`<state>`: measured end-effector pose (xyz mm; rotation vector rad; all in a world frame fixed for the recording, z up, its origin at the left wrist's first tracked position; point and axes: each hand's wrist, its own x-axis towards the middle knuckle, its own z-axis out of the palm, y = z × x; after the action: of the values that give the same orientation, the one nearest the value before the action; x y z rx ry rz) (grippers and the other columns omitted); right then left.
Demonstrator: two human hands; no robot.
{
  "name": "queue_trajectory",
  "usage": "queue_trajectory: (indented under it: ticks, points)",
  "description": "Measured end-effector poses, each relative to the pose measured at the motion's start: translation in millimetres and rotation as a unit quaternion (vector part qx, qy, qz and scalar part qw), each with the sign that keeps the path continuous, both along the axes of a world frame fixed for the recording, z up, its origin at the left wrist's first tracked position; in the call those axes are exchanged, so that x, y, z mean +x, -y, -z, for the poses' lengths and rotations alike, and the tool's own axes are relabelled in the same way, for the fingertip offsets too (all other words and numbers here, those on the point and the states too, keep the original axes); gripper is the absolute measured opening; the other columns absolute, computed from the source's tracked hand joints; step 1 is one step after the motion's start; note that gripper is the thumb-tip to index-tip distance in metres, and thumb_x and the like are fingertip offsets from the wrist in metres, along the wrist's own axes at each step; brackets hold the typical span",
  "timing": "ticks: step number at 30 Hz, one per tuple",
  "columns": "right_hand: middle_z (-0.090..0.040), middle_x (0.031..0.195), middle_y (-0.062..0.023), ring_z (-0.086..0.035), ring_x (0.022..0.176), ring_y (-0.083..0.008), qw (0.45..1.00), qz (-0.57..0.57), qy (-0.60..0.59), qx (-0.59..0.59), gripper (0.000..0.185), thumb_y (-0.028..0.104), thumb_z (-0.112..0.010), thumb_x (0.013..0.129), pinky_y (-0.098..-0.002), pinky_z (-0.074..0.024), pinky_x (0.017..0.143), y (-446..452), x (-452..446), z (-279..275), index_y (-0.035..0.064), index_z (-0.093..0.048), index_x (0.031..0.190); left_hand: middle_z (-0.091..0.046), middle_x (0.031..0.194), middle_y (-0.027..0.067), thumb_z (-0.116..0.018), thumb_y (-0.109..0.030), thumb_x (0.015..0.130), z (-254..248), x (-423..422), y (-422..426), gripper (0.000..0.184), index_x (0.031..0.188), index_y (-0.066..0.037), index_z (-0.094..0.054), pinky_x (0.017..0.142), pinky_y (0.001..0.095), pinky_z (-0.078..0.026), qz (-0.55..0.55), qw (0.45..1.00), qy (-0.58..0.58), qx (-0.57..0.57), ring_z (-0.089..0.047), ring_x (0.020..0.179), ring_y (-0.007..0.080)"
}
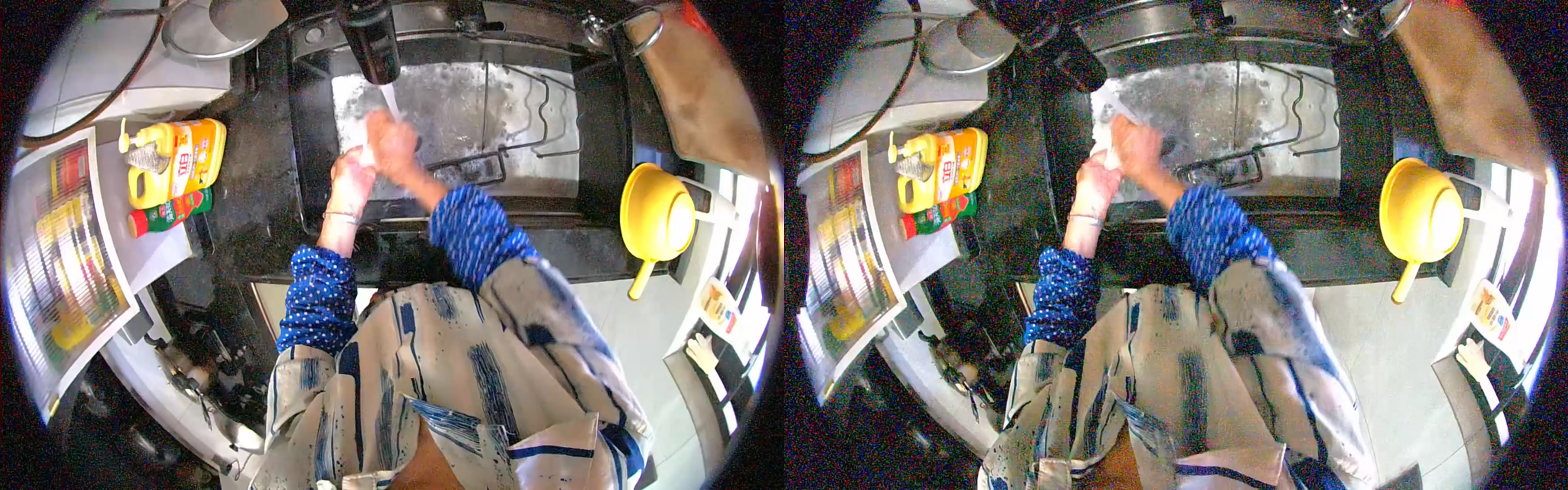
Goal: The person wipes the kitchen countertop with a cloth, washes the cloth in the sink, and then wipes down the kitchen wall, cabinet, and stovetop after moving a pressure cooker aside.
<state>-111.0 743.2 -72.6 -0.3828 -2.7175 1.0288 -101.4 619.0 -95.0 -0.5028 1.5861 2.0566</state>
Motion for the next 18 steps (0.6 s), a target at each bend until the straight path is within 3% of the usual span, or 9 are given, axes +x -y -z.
queue_trajectory:
  ticks: [1, 3, 5, 7, 9, 13, 14, 16, 18]
  points:
    - [-0.061, 0.069, -0.0180, -0.061, 0.064, -0.0334, 0.992, 0.013, 0.109, -0.063, 0.023, 0.025, -0.049, 0.086, -0.0455, -0.0463, 0.054, -22, -11, 4, 0.0054, -0.059, 0.078, -0.061, 0.099, 0.0145, -0.046, -0.016, 0.085, -11, 3, 1, 0.030, 0.107, 0.002, -0.053, 0.074, 0.0382, -0.051, -0.002, 1.000, 0.000, -0.001, -0.061, 0.087, 0.0279]
    - [-0.062, 0.074, -0.0167, -0.061, 0.065, -0.0349, 0.999, -0.025, 0.031, -0.007, 0.024, 0.029, -0.052, 0.083, -0.0456, -0.0465, 0.057, -69, -21, 51, 0.0056, -0.059, 0.081, -0.058, 0.109, 0.0165, -0.049, -0.012, 0.079, -57, 4, 1, 0.036, 0.112, 0.004, -0.052, 0.088, 0.0405, -0.045, -0.016, 0.978, 0.025, 0.205, -0.057, 0.098, 0.0302]
    - [-0.063, 0.076, -0.0142, -0.061, 0.067, -0.0348, 0.993, 0.098, 0.061, -0.021, 0.026, 0.032, -0.056, 0.081, -0.0446, -0.0476, 0.060, -95, -46, 61, 0.0066, -0.060, 0.083, -0.058, 0.111, 0.0160, -0.051, -0.014, 0.079, -62, 0, -5, 0.037, 0.112, 0.002, -0.052, 0.088, 0.0469, -0.043, -0.080, 0.982, 0.020, 0.168, -0.055, 0.100, 0.0309]
    - [-0.063, 0.076, -0.0138, -0.061, 0.069, -0.0346, 0.995, 0.091, 0.043, -0.004, 0.028, 0.035, -0.057, 0.080, -0.0442, -0.0478, 0.062, -116, -50, 58, 0.0073, -0.061, 0.084, -0.059, 0.102, 0.0142, -0.053, -0.013, 0.078, -41, -4, -2, 0.032, 0.109, -0.004, -0.052, 0.085, 0.0550, -0.041, -0.044, 0.980, 0.138, 0.133, -0.055, 0.100, 0.0314]
    - [-0.063, 0.076, -0.0134, -0.060, 0.070, -0.0344, 0.997, 0.072, 0.029, 0.005, 0.031, 0.038, -0.058, 0.079, -0.0437, -0.0481, 0.064, -130, -48, 77, 0.0081, -0.061, 0.085, -0.044, 0.126, 0.0159, -0.051, -0.019, 0.082, -21, 9, -2, 0.041, 0.119, -0.002, -0.045, 0.086, 0.0635, -0.037, -0.022, 0.972, 0.232, 0.020, -0.043, 0.111, 0.0403]
    - [-0.061, 0.095, -0.0187, -0.059, 0.085, -0.0358, 0.978, 0.054, 0.178, 0.097, 0.046, 0.044, -0.059, 0.076, -0.0444, -0.0474, 0.075, -107, -26, 122, 0.0068, -0.058, 0.104, -0.033, 0.130, 0.0151, -0.046, -0.028, 0.086, -12, 14, -3, 0.043, 0.123, -0.006, -0.039, 0.080, 0.0684, -0.036, 0.014, 0.973, 0.229, -0.018, -0.042, 0.106, 0.0415]
    - [-0.060, 0.098, -0.0195, -0.058, 0.087, -0.0351, 0.969, -0.016, 0.242, 0.050, 0.049, 0.044, -0.060, 0.076, -0.0441, -0.0472, 0.076, -91, -22, 104, 0.0061, -0.057, 0.107, -0.030, 0.134, 0.0148, -0.045, -0.030, 0.087, -1, 11, -2, 0.045, 0.124, -0.005, -0.038, 0.079, 0.0675, -0.037, -0.001, 0.967, 0.252, -0.027, -0.041, 0.108, 0.0422]
    - [-0.062, 0.096, -0.0168, -0.059, 0.084, -0.0330, 0.973, -0.122, 0.167, -0.107, 0.045, 0.037, -0.065, 0.074, -0.0400, -0.0469, 0.077, -47, -9, 181, 0.0059, -0.057, 0.106, -0.026, 0.137, 0.0145, -0.044, -0.033, 0.088, 17, 6, 0, 0.047, 0.125, -0.005, -0.037, 0.079, 0.0666, -0.038, -0.014, 0.960, 0.277, -0.035, -0.040, 0.109, 0.0428]
    - [-0.063, 0.087, -0.0134, -0.060, 0.078, -0.0276, 0.941, -0.183, 0.129, -0.252, 0.033, 0.032, -0.065, 0.075, -0.0359, -0.0476, 0.072, -17, 11, 72, 0.0057, -0.061, 0.096, -0.048, 0.115, 0.0145, -0.043, -0.046, 0.088, 34, -7, 8, 0.048, 0.113, -0.006, -0.049, 0.081, 0.0549, -0.044, -0.053, 0.961, 0.256, 0.093, -0.051, 0.102, 0.0337]
